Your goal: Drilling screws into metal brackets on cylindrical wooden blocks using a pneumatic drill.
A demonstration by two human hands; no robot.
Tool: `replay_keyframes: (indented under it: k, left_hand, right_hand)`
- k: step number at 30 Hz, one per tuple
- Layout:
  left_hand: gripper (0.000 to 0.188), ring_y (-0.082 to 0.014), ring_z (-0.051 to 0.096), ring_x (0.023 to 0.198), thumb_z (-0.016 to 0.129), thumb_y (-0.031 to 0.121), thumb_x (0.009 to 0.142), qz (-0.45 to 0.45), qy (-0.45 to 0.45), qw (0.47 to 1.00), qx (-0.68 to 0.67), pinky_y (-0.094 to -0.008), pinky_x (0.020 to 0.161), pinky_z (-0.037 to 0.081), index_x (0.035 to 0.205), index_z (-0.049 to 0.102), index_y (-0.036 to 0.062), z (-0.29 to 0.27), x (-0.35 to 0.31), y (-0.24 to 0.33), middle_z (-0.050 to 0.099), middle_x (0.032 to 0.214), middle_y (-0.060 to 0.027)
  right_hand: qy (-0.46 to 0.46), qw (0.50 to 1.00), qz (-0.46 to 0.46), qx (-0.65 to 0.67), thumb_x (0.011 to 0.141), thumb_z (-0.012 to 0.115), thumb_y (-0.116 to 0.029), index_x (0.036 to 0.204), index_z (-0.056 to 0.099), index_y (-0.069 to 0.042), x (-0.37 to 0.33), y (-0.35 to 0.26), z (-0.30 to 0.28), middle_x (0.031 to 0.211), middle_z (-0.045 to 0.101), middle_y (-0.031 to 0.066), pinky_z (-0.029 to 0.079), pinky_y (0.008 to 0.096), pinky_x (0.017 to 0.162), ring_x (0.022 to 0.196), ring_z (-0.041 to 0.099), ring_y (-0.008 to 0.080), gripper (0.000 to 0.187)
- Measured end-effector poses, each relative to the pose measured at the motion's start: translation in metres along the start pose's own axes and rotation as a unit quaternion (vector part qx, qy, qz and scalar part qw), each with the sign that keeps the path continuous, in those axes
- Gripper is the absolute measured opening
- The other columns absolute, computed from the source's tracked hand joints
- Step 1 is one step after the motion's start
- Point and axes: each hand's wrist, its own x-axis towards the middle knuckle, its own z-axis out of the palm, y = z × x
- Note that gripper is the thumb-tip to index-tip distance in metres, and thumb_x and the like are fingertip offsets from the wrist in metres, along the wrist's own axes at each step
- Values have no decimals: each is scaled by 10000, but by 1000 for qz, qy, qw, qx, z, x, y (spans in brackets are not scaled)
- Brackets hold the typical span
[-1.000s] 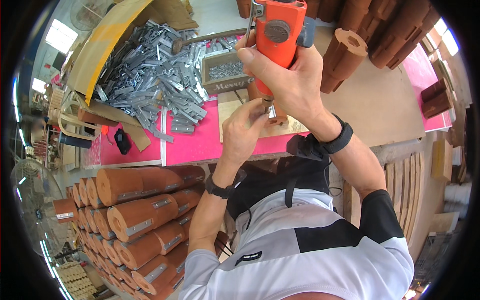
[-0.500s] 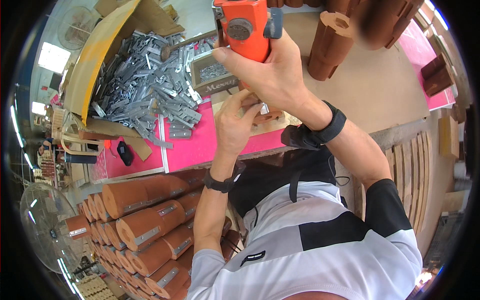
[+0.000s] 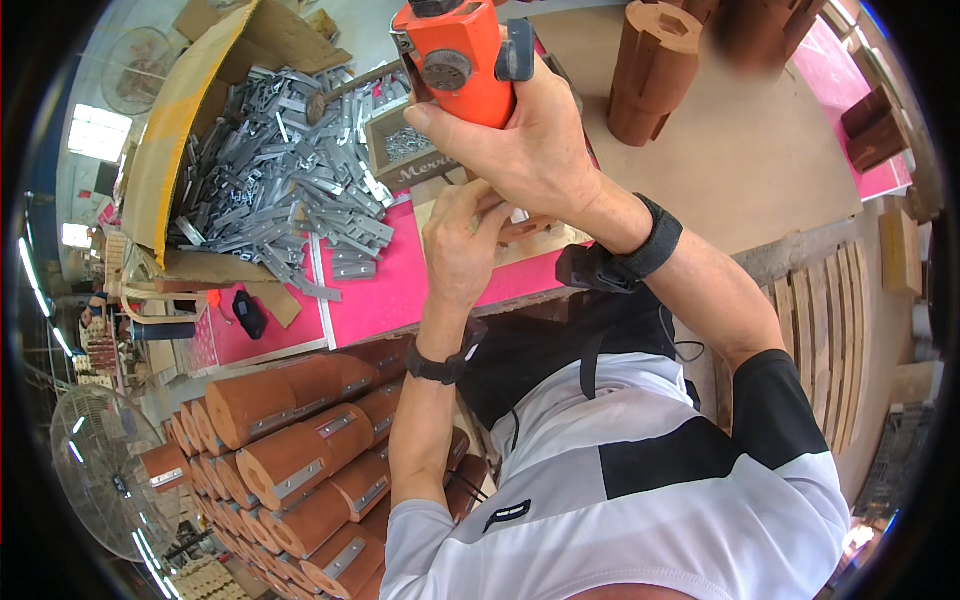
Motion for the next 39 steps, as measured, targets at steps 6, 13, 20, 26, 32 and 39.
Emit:
replay_keyframes:
  k: [6, 13, 20, 26, 32, 39]
  left_hand:
    - [218, -264, 644, 829, 713, 66, 795, 9, 10, 1000, 8, -374, 736, 495, 1002, 672, 13, 0, 0, 5, 657, 892, -119]
    - [515, -326, 466, 1271, 781, 176, 728, 4, -92, 995, 35, -426, 1023, 403, 1194, 618, 28, -12, 3, 7, 598, 1256, -139]
    - [708, -348, 342, 1386, 816, 267, 680, 23, -92, 995, -7, -451, 1114, 325, 1288, 545, 25, -12, 1, -30, 452, 1444, -139]
    - [710, -365, 366, 1363, 829, 284, 651, 59, -80, 995, 9, -461, 1101, 345, 1260, 564, 34, -10, 1, -34, 468, 1429, -130]
    - [746, -370, 379, 1351, 845, 308, 614, 70, -75, 995, 15, -465, 1092, 359, 1254, 569, 42, -8, 3, -35, 484, 1416, -117]
    - [746, -367, 380, 1352, 847, 299, 616, 63, -75, 995, 13, -464, 1097, 353, 1259, 568, 41, -11, 3, -31, 480, 1418, -127]
  right_hand:
    - [3, 1000, -2, -8, 747, 769, -191, 1043, 513, 4, -3, 2, 0, 771, 653, 136, 521, 348, 643, 674, 659, 266, 437]
    - [-17, 991, 102, 82, 801, 726, -100, 1105, 533, -6, -11, 1, 2, 923, 652, 83, 515, 296, 677, 745, 615, 156, 373]
    - [-15, 994, 70, 83, 852, 643, 26, 1090, 556, 45, -14, -8, -1, 1017, 654, 100, 525, 272, 695, 783, 623, 123, 254]
    - [8, 992, 74, 99, 853, 612, 60, 1036, 533, 42, -16, -7, 3, 1001, 648, 157, 531, 295, 679, 742, 630, 158, 200]
    - [-2, 994, 76, 82, 852, 619, 70, 1219, 430, 31, -17, -6, -1, 987, 641, 191, 538, 307, 672, 736, 640, 184, 415]
    - [-9, 998, 45, 49, 857, 625, 64, 1292, 374, 27, -19, 3, -6, 980, 637, 173, 536, 296, 675, 736, 640, 181, 504]
